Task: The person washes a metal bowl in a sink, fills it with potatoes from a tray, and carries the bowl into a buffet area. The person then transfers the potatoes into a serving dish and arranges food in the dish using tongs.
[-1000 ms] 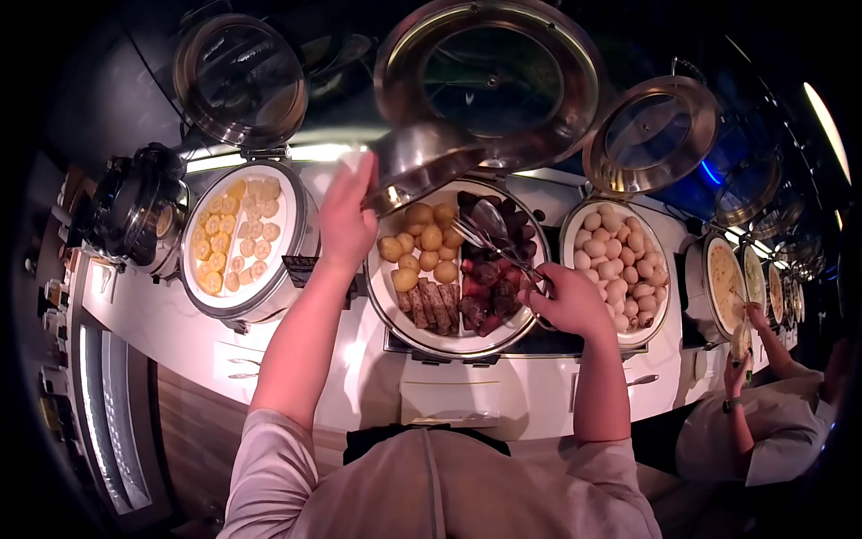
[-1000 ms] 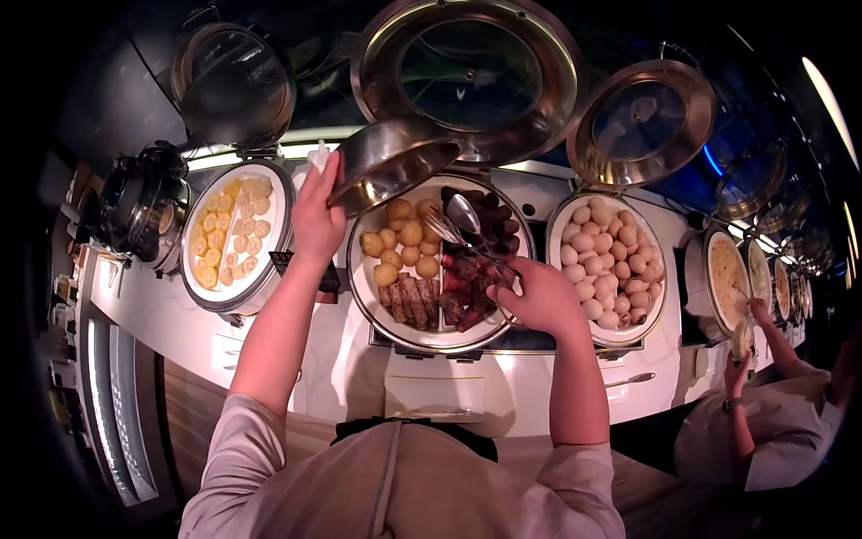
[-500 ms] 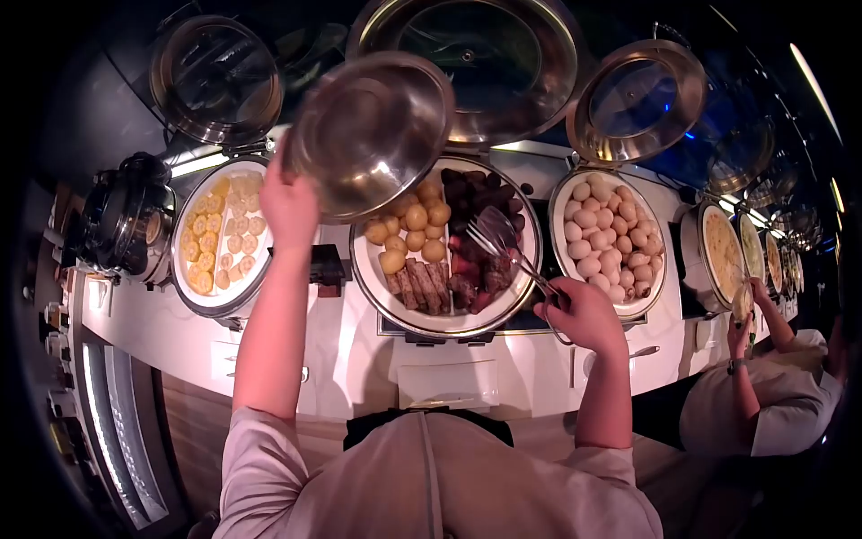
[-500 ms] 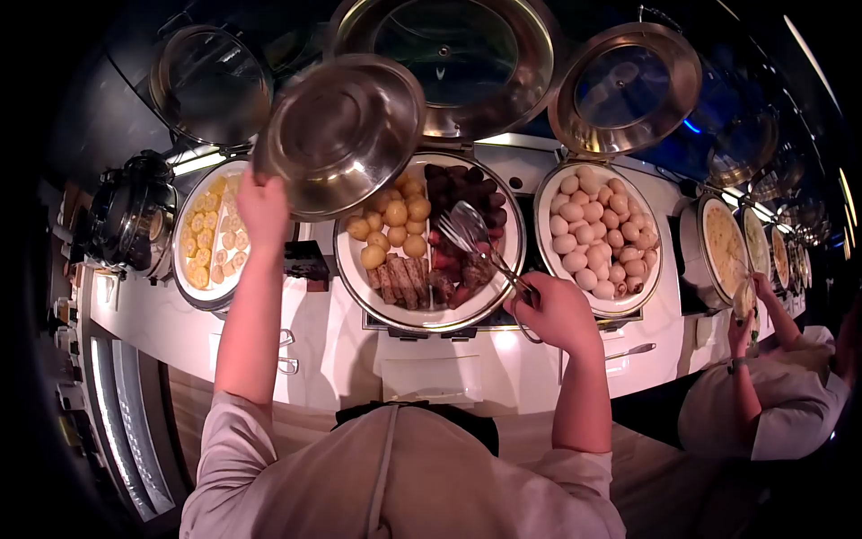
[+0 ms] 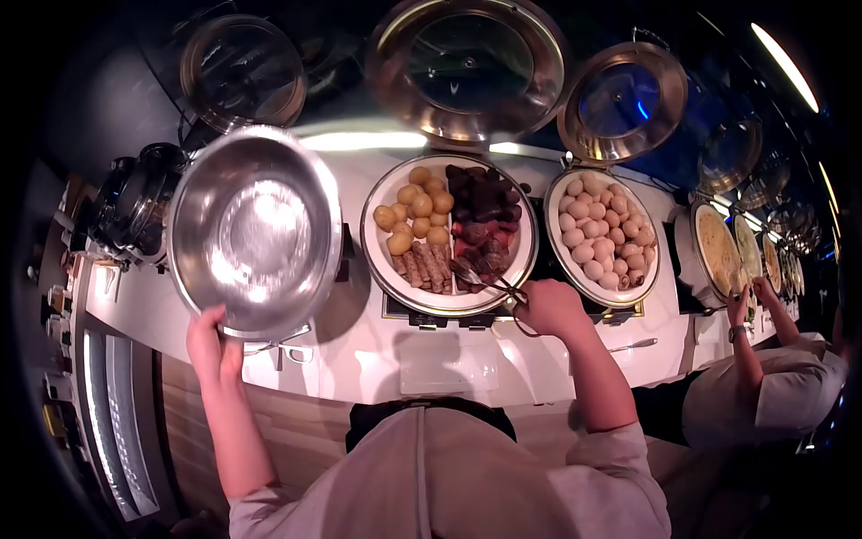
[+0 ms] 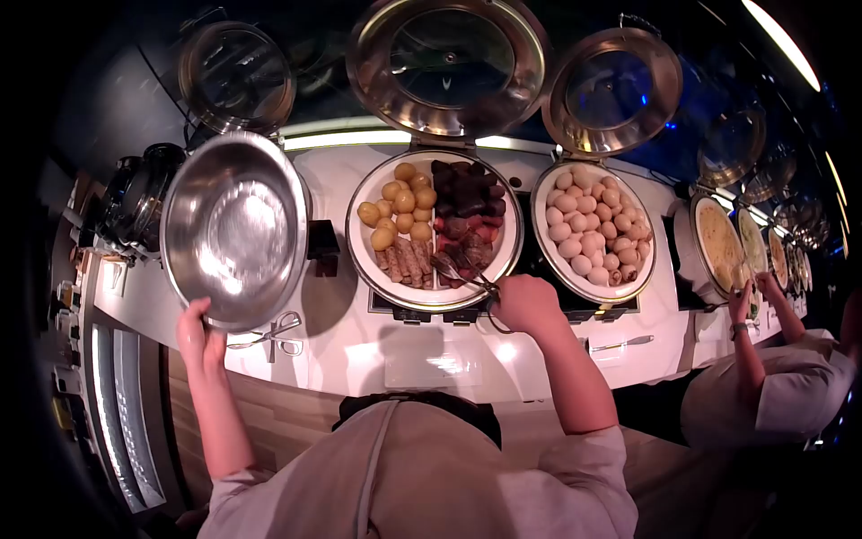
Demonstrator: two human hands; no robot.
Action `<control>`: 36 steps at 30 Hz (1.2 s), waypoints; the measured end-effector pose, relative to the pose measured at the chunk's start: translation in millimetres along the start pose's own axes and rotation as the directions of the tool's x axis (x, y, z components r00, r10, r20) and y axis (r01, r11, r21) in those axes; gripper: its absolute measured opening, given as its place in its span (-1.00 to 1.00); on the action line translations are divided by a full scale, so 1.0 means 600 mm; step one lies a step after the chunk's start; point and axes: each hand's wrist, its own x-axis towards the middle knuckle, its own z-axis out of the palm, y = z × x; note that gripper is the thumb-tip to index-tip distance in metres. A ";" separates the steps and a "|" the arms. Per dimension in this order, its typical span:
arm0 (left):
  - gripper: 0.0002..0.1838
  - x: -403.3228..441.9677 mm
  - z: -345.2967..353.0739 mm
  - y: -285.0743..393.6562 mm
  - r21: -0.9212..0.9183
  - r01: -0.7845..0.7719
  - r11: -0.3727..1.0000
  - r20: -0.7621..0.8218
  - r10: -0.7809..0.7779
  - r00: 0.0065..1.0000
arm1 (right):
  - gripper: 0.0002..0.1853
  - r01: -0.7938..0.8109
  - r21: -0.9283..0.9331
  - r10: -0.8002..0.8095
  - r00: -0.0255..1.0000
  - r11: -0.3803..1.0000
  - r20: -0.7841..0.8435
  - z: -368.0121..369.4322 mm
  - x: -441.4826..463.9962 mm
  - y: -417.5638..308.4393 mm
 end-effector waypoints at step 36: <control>-0.54 -0.134 -0.173 -0.158 -0.005 0.238 0.971 -0.036 -0.238 0.970 | -0.49 -0.117 0.163 0.155 0.958 0.980 -0.240 -0.060 -0.026 -0.024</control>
